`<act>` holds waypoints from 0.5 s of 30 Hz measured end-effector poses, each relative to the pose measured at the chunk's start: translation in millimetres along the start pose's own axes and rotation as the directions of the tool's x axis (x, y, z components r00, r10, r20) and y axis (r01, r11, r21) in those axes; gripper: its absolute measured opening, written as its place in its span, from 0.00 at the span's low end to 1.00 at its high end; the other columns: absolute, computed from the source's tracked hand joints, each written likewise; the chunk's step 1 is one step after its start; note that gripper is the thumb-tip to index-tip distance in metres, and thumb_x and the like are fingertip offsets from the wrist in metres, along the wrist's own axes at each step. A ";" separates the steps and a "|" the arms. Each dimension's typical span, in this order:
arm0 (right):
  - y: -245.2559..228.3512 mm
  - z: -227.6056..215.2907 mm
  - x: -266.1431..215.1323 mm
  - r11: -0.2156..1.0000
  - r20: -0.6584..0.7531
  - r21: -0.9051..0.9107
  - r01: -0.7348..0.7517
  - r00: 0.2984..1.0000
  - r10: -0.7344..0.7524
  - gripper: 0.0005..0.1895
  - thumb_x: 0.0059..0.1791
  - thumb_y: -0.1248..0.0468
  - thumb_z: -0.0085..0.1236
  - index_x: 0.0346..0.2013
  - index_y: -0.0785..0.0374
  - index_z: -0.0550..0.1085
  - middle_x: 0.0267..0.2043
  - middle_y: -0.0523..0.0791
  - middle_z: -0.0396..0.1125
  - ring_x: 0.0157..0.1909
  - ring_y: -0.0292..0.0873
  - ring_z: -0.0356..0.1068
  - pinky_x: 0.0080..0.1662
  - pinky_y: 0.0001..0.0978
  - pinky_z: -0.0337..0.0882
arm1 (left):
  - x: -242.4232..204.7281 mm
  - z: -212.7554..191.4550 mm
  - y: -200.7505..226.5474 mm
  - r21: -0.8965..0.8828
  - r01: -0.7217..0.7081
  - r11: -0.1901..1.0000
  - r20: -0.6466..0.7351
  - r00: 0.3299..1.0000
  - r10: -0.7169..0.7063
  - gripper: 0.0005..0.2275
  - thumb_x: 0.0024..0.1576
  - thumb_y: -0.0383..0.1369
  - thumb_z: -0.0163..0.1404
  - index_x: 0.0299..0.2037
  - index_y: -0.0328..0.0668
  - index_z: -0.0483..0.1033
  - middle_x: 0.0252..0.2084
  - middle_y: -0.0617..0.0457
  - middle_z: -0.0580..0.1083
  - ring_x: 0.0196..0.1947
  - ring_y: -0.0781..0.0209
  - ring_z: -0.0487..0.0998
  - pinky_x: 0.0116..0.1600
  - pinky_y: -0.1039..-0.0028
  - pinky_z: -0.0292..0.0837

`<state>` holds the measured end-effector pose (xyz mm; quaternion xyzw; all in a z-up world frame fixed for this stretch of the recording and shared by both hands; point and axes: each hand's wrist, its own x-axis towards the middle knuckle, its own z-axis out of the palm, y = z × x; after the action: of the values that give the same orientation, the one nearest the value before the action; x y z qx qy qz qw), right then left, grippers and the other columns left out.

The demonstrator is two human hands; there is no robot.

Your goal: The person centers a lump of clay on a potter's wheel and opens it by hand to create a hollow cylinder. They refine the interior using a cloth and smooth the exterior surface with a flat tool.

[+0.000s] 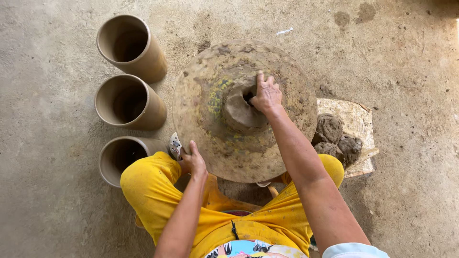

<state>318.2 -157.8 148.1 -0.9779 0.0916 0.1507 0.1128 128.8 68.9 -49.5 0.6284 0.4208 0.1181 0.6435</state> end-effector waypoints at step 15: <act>-9.7 0.2 9.6 0.921 -0.182 -0.299 0.251 0.932 -0.313 0.64 0.35 0.66 0.69 0.75 0.34 0.39 0.81 0.56 0.27 0.78 0.69 0.32 0.64 0.82 0.48 | -42.8 -6.5 5.8 -0.179 0.139 0.974 0.092 0.988 -0.124 0.37 0.59 0.40 0.59 0.71 0.33 0.49 0.72 0.36 0.55 0.66 0.44 0.63 0.67 0.59 0.57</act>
<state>329.3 -149.8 146.8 -0.9976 -0.0601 0.0314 -0.0125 100.1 45.4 -26.4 0.5410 0.4224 0.0885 0.7218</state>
